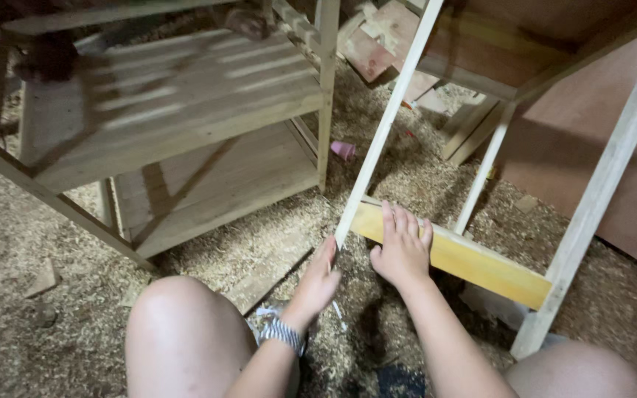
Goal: The person kneels on the floor sanding a small wooden table with an orange sheet of sandpaper. They rub the lower shelf, edges, legs, and side rails of the table, repositioning around it and steadying it with the other hand, then lift and sand the tabletop and upper edges.
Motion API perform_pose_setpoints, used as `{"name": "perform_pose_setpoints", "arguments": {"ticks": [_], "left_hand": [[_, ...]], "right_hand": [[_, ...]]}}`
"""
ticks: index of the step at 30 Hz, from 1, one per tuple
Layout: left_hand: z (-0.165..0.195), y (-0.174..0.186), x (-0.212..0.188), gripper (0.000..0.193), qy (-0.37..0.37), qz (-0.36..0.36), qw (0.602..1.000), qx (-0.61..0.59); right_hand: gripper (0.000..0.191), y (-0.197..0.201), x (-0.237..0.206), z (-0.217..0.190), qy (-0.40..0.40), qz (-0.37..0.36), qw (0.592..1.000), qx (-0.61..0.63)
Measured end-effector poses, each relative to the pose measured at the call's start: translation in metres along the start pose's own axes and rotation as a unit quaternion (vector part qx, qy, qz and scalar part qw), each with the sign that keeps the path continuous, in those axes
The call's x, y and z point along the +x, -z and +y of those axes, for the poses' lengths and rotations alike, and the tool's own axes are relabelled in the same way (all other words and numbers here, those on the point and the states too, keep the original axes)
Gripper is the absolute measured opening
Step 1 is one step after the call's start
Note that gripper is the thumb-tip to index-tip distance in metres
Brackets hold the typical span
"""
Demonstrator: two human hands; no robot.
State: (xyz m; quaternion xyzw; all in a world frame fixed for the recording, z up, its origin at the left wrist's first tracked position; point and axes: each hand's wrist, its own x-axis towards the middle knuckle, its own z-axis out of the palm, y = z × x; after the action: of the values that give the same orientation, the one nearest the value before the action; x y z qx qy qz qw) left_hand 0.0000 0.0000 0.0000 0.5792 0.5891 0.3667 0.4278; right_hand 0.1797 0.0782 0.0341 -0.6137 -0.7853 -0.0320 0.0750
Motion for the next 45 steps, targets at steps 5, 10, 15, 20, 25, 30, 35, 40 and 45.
{"name": "perform_pose_setpoints", "arguments": {"ticks": [5, 10, 15, 20, 25, 30, 35, 40, 45], "left_hand": [[-0.007, 0.000, 0.003, 0.077, 0.013, 0.003, 1.000, -0.018], [-0.012, -0.009, 0.007, 0.078, 0.008, 0.012, 1.000, -0.004], [-0.010, -0.015, -0.008, 0.082, 0.013, 0.008, 0.997, 0.081], [-0.014, -0.006, 0.012, 0.081, 0.047, 0.000, 0.991, -0.129], [-0.020, -0.007, 0.009, 0.077, 0.024, 0.014, 0.999, -0.026], [-0.020, -0.004, 0.010, 0.077, 0.093, -0.009, 0.992, -0.082], [-0.018, -0.006, 0.012, 0.076, 0.034, 0.009, 0.999, -0.036], [-0.018, -0.001, 0.020, 0.077, 0.035, 0.008, 0.994, -0.102], [-0.018, -0.003, 0.024, 0.078, 0.014, 0.012, 0.980, -0.198]], "right_hand": [[0.099, 0.000, 0.005, -0.003, -0.001, 0.003, 1.000, -0.006], [0.099, -0.003, -0.003, 0.002, 0.007, 0.022, 1.000, 0.005], [0.100, 0.001, 0.000, -0.003, 0.007, 0.027, 1.000, 0.003], [0.098, 0.003, 0.000, -0.002, 0.000, 0.012, 1.000, 0.002], [0.100, 0.005, 0.001, -0.001, 0.002, 0.007, 1.000, 0.002], [0.099, 0.002, 0.001, -0.002, 0.000, 0.000, 1.000, -0.011], [0.100, 0.002, 0.000, -0.002, 0.001, 0.004, 1.000, -0.006], [0.099, 0.002, -0.001, -0.002, -0.001, 0.010, 1.000, 0.003], [0.098, 0.002, -0.003, -0.002, 0.004, 0.023, 1.000, 0.011]]}}
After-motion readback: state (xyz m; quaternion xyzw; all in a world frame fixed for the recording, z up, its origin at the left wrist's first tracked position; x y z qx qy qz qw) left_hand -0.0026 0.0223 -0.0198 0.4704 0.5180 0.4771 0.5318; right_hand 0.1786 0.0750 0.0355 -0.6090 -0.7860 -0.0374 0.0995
